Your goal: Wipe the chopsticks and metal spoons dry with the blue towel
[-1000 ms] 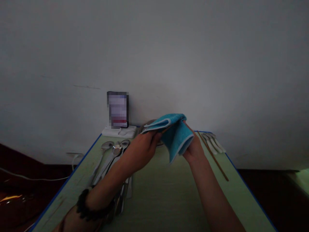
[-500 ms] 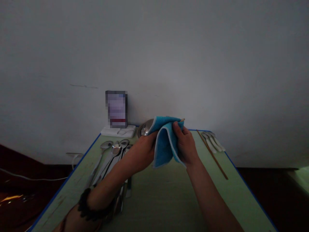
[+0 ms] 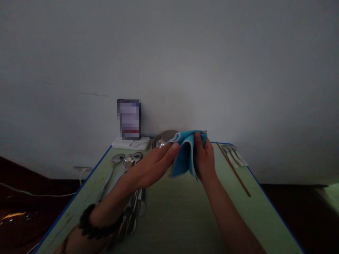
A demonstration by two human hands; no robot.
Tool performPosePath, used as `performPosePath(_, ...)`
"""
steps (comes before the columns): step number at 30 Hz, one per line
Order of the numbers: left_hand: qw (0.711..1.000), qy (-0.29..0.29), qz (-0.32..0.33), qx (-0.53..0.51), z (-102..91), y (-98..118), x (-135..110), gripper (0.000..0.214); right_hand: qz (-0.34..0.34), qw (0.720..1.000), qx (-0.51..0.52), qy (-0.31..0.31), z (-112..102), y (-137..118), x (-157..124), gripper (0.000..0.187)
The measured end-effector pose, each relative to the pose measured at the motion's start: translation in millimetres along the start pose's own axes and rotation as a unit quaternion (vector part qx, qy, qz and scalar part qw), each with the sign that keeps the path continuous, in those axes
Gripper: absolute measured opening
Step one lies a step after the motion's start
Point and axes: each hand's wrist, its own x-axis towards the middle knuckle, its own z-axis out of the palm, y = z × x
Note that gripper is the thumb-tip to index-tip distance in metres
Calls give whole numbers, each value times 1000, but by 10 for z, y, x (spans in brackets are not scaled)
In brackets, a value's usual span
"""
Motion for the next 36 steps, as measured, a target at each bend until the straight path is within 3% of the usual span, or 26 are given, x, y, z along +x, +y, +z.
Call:
performPosePath(8,983,35,33,175,90,12,-6,29,-37,998,-56,18,22,-24,-15,30)
performPosePath(14,985,79,11,153,79,-93,67,26,-17,1000,-17,-4,34,-36,-27,31)
performPosePath(28,977,149,-12,154,122,-180,126,26,-32,998,-57,-24,27,-29,-45,31)
performPosePath(36,984,117,-21,129,112,-181,122,28,-71,995,-60,-39,31,-52,-53,25)
